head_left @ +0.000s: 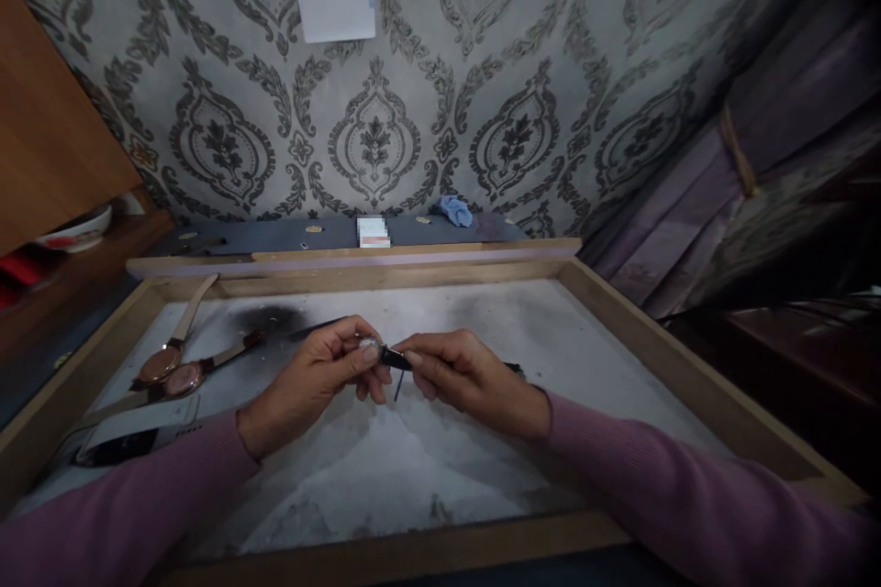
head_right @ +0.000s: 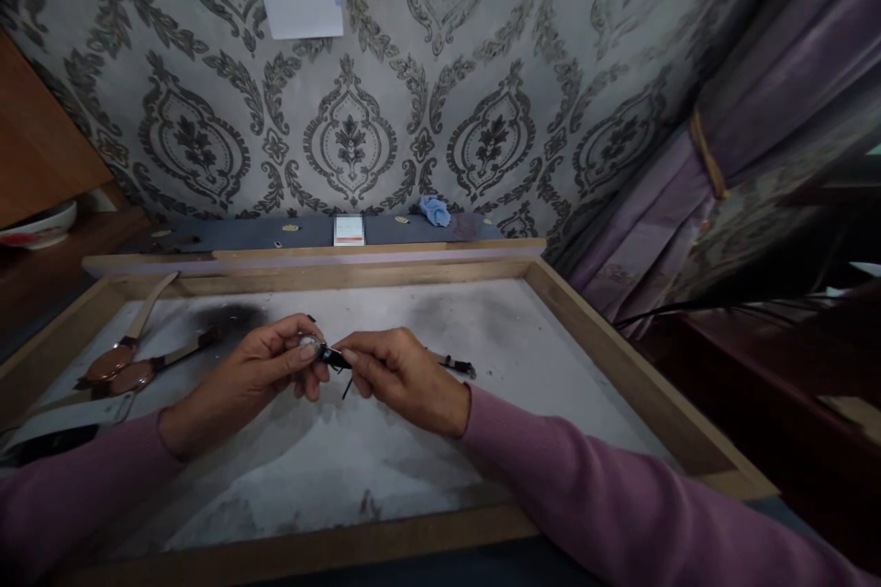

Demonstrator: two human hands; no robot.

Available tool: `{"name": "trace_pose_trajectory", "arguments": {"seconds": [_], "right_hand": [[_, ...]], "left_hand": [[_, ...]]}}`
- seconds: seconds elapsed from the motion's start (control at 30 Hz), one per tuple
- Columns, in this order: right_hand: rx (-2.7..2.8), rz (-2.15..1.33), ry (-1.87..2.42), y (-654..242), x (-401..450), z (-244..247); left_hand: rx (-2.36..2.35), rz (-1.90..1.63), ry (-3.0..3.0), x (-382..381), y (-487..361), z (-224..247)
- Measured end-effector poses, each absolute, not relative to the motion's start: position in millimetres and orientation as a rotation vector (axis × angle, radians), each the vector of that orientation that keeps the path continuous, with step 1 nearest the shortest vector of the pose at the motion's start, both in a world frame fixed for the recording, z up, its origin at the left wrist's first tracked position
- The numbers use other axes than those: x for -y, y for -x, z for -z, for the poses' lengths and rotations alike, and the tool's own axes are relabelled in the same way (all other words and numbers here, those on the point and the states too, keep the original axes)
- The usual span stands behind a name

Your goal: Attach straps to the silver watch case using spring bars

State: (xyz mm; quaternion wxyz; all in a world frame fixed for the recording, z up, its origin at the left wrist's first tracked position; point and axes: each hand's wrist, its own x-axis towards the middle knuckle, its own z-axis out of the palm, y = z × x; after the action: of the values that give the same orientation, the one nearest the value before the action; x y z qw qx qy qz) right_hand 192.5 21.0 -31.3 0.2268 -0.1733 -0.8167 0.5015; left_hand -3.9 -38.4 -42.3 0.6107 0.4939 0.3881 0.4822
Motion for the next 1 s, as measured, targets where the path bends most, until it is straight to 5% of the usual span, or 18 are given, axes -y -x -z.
{"name": "trace_pose_trajectory", "arguments": {"seconds": [1.0], "right_hand": [[2.219, -1.57, 0.495, -191.8, -23.4, 31.7]], "left_hand": [[-0.965, -1.073, -1.253, 41.8, 2.1, 41.8]]}}
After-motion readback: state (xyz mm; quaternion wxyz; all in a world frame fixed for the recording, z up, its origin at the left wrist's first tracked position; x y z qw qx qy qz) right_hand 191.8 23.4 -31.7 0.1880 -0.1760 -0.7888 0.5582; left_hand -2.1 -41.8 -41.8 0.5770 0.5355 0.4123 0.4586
